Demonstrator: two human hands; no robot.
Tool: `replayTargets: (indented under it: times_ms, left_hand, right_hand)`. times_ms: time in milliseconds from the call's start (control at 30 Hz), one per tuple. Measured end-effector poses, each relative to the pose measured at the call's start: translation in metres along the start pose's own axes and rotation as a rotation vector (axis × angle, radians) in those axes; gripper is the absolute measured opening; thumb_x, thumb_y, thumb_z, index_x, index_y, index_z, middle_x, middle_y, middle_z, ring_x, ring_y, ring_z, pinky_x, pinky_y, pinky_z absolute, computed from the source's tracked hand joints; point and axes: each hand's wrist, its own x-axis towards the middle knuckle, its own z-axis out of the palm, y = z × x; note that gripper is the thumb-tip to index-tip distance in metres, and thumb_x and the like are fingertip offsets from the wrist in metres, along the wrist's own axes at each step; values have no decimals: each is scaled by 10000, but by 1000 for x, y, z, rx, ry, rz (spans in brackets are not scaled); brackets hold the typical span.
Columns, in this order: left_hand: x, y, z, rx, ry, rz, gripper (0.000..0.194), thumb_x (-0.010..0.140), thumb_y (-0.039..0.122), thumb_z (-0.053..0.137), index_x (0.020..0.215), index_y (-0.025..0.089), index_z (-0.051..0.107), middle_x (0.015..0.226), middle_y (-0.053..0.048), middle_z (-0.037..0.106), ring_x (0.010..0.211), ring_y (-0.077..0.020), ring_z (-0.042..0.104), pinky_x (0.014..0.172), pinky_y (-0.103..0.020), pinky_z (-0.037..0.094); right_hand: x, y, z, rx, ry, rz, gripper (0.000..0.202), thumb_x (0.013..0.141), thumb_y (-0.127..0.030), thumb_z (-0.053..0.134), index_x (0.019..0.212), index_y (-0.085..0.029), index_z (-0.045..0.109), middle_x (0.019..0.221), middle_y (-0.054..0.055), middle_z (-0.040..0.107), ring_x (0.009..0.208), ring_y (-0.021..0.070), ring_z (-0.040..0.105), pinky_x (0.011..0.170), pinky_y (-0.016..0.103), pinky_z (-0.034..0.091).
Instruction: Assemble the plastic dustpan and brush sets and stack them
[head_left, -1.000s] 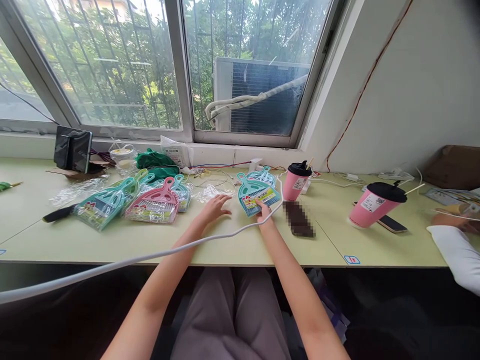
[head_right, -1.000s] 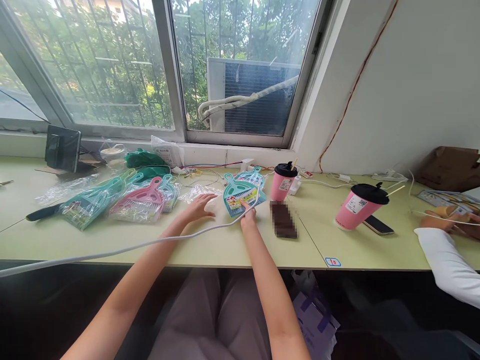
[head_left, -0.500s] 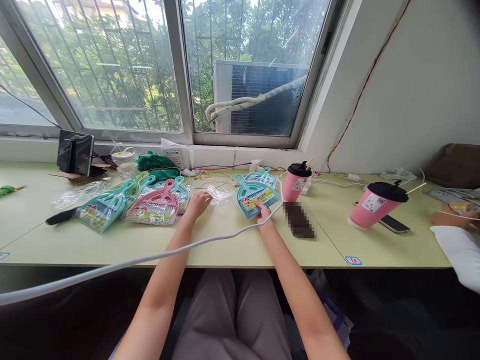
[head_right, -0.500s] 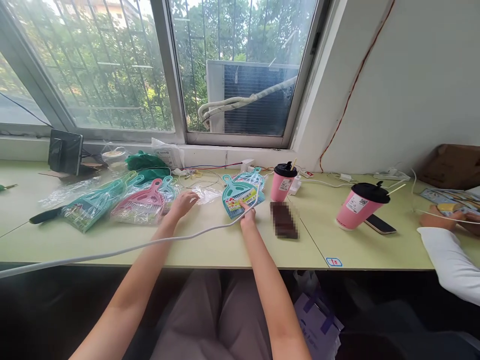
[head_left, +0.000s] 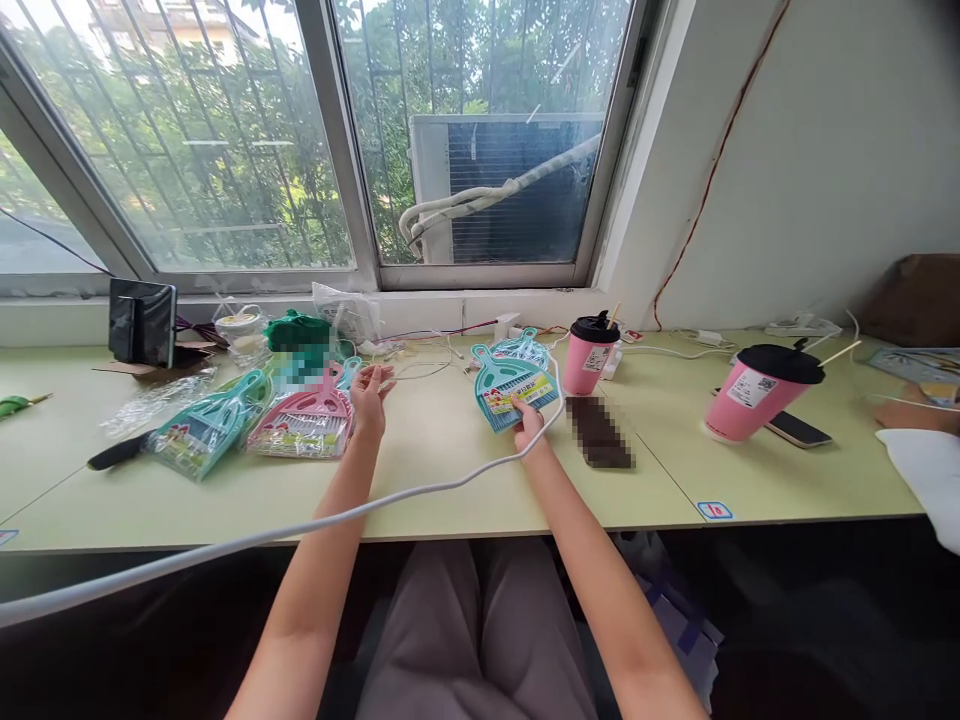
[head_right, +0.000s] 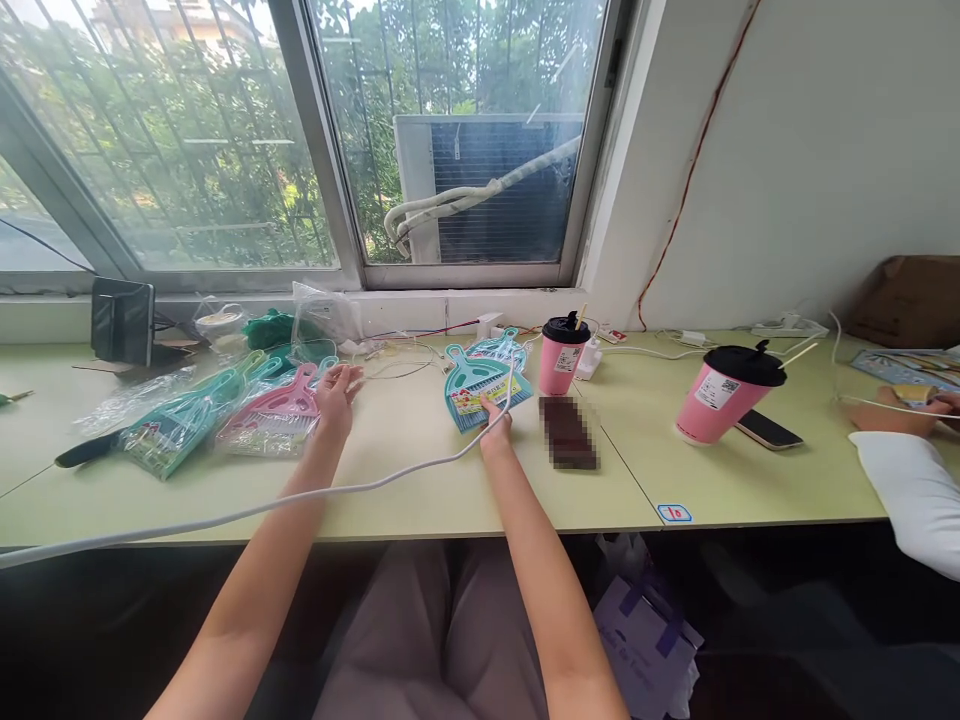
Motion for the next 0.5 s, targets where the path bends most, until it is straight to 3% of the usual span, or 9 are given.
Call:
replayTargets:
  times_ms: [133,333,500]
  left_hand:
    - [-7,-15,5,40,-141,-158,413,777,342,700,1037,207,409,892,-33,668,716,-111,661,748,-298,554]
    - [-26,-41,21,259,-259,-93,807,700,234,764,1333,247,264,1020,-45,616,718,-126,638,606,-270,561]
    - [-18,-45,19,281,-288,-36,673,742,174,647,1346,203,351,999,-63,645,756,-134,633,610,-248,535]
  right_hand:
    - [-1,-1,1,14,17,25,250,652,-129,713,892,-180,663,873,14,753,792,162,713,664,251,604]
    - [-2,-6,0,44,28,41,185,677,-109,706,834,-188,651,782,-14,738,719,136,702,626,224,596]
    - [7,-3,-5,0,-12,-7,153,696,-131,688,816,-199,621,725,-26,717,695,137,695,602,235,587]
